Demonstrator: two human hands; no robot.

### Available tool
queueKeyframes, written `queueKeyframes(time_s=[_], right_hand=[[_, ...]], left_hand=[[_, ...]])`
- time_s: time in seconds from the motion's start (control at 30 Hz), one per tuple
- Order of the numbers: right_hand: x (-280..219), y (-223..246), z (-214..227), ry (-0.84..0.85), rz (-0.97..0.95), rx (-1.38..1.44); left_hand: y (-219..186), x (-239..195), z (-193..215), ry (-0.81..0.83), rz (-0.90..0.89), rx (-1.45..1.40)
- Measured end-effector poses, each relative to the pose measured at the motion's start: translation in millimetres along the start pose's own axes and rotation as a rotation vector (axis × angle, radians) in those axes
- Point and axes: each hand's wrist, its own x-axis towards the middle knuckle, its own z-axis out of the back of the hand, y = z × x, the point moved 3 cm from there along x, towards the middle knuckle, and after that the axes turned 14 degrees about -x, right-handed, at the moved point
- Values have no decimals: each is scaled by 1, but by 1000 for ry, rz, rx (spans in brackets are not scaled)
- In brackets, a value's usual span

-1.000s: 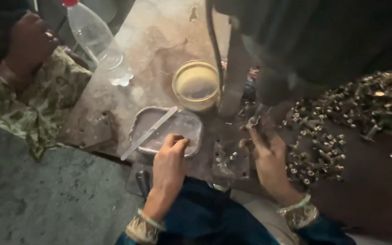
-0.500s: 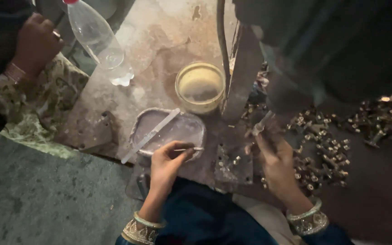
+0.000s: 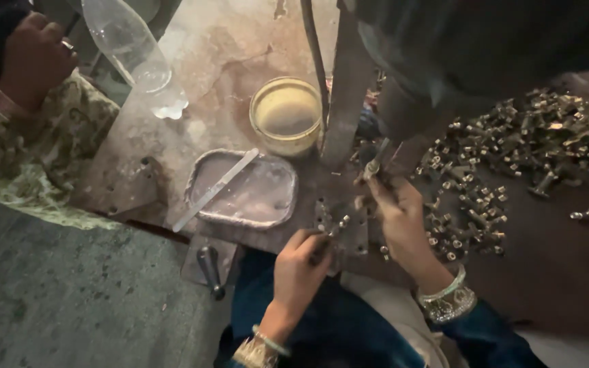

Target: The person sits at a drill press workbench and works through a large pile of small brass fittings one at a time, placing each fitting on the machine's base and pulling the press lever down onto it, then setting the finished piece aside and picking up the next one.

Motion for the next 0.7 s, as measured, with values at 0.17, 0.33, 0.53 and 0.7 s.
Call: queueKeyframes(time_s=[0.17,0.33,0.53,0.7], right_hand=[[2,2,-1,-64,-19,-57],[-1,-2,-5,-111,-57,-28],[-2,-7,-2,-87,27,-75],[14,-25,8,-113,31,0]], left_hand=[[9,4,-23,109,-79,88],[-12,14,-20,81,-165,229],[-6,46,-37,24,-405,545],[6,69,-46,48,-406,734]])
